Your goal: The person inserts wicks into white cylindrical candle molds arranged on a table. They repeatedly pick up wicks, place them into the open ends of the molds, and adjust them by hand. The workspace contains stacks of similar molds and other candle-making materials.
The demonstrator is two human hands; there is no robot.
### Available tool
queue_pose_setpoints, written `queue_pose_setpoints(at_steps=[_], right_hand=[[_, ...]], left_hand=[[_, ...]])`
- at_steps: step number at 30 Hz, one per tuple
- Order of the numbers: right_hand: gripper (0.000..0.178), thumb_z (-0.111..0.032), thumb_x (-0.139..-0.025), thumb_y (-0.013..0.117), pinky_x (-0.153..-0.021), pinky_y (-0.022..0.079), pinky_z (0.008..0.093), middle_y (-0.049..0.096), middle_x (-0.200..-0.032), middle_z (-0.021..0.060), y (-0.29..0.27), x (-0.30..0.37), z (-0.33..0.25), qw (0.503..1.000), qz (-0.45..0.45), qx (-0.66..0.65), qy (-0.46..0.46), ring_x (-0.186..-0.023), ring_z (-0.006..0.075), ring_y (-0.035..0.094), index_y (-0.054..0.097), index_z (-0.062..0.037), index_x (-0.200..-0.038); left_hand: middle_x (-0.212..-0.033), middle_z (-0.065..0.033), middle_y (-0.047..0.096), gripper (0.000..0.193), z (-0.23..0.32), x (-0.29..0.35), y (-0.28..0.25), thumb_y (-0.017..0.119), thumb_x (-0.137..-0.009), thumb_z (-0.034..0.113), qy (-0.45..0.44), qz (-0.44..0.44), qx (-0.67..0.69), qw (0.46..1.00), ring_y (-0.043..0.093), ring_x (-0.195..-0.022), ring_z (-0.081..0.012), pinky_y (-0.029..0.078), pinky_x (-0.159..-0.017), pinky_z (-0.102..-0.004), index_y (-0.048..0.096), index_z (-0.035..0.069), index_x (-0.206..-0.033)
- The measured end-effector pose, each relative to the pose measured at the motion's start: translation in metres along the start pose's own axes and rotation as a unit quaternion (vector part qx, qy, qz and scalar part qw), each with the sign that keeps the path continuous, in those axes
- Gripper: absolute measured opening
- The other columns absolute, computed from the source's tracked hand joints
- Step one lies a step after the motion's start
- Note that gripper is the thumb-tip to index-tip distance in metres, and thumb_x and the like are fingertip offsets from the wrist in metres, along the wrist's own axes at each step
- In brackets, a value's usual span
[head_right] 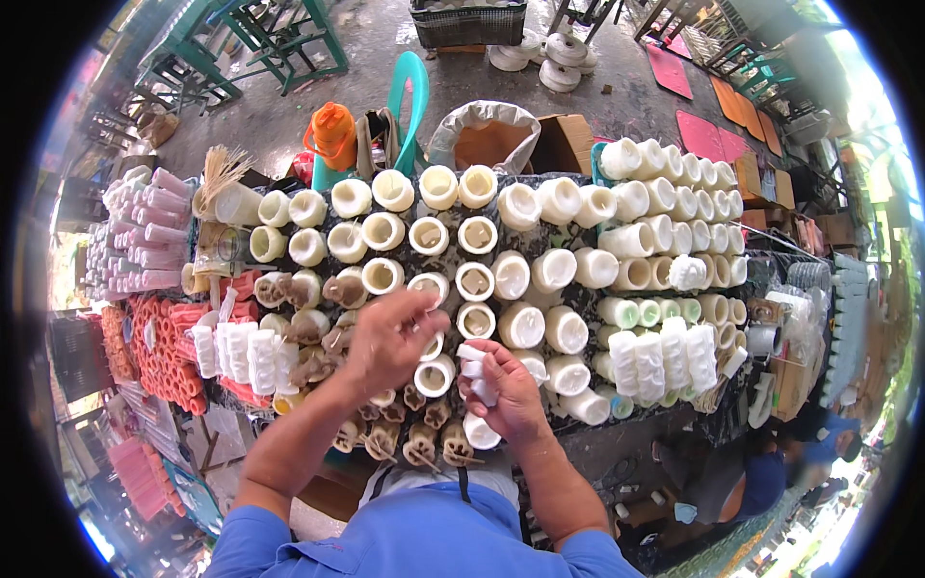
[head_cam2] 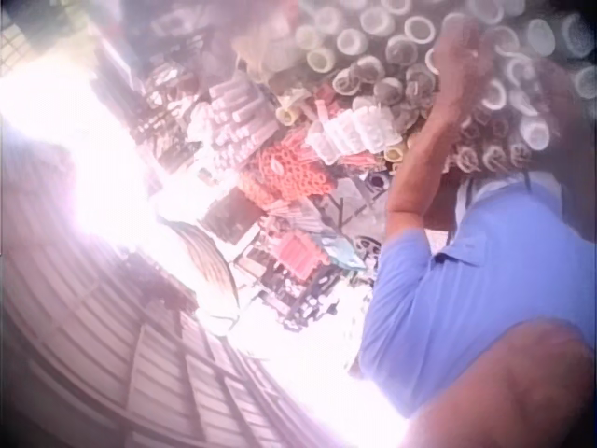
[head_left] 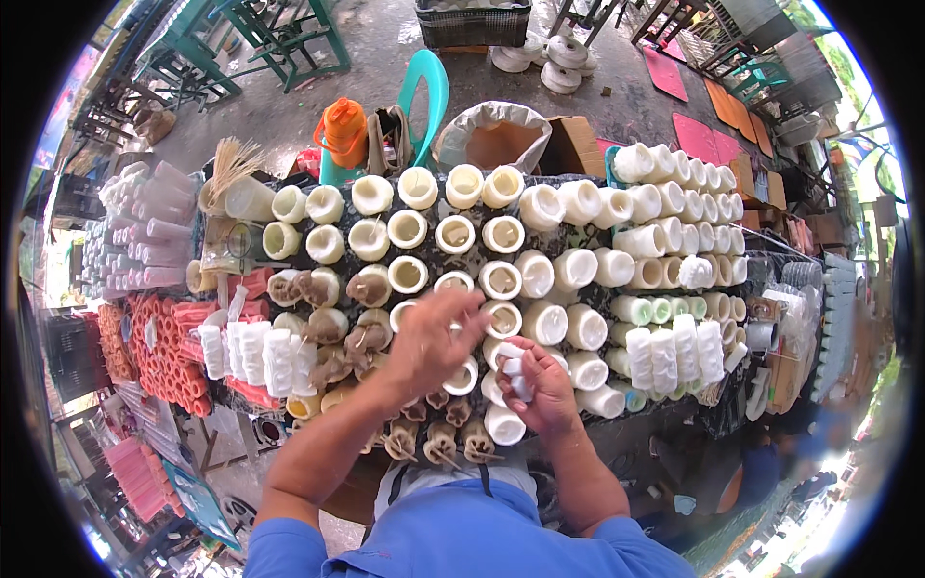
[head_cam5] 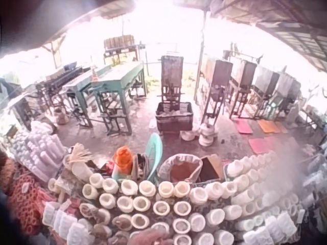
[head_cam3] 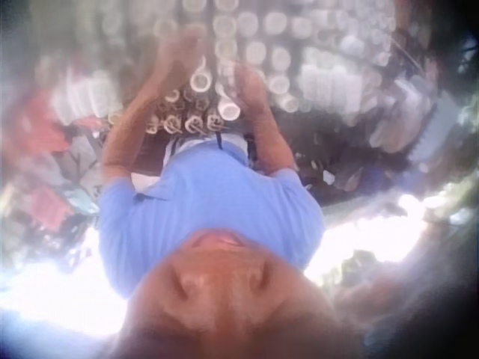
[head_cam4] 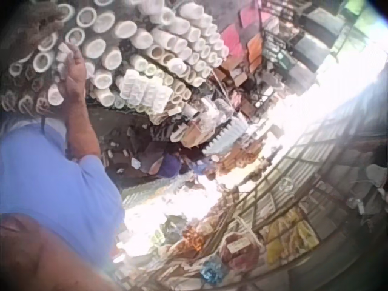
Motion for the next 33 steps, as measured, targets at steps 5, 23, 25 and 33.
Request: queue_pose_setpoints(at_steps=[5,23,25,33], right_hand=[[0.037,-0.016,-0.112,0.063,-0.052,0.055,0.027,0.071,-0.119,0.0144,-0.007,-0.041,-0.052,0.999,-0.001,-0.005,-0.052,-0.088,0.023,0.069,0.054,-0.0058,-0.146],[0.028,-0.021,-0.108,0.072,-0.061,0.05,0.0235,0.074,-0.104,0.0047,0.018,-0.132,-0.077,0.901,0.096,0.407,-0.116,-0.073,0.0071,0.062,0.069,-0.0027,-0.13],[0.025,-0.012,-0.106,0.073,-0.069,0.054,0.0293,0.076,-0.106,0.007,0.028,-0.142,-0.079,0.834,0.097,0.519,-0.158,-0.079,0.0125,0.066,0.072,-0.0033,-0.129],[0.032,-0.001,-0.095,0.074,-0.07,0.058,0.0458,0.072,-0.099,0.0149,0.057,-0.179,-0.067,0.577,-0.034,0.744,-0.334,-0.082,0.037,0.073,0.072,-0.0062,-0.126]], left_hand=[[-0.1,-0.0161,0.071,0.028,-0.058,-0.153,-0.022,0.08,-0.091,0.011,0.176,0.036,-0.271,0.946,0.07,-0.099,-0.0368,0.056,-0.089,-0.0476,0.074,0.0,-0.116],[-0.095,-0.0115,0.064,0.008,-0.114,-0.127,-0.008,0.067,-0.08,0.002,0.165,-0.103,-0.261,0.946,0.061,-0.103,-0.0314,0.051,-0.094,-0.0442,0.067,0.002,-0.087],[-0.099,-0.0117,0.064,0.011,-0.119,-0.13,-0.009,0.069,-0.078,0.001,0.165,-0.12,-0.272,0.941,0.061,-0.105,-0.0315,0.051,-0.095,-0.0442,0.068,0.002,-0.089],[-0.112,-0.0135,0.066,0.017,-0.124,-0.131,-0.011,0.072,-0.079,0.0,0.183,-0.09,-0.203,0.958,0.062,-0.114,-0.0332,0.051,-0.101,-0.0456,0.069,-0.001,-0.096]])
Point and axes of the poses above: each hand's wrist, its own x-axis away from the middle knuckle, its own y-axis out of the palm, z = x × y, the point moved 2 cm from there along -x, towards the middle knuckle
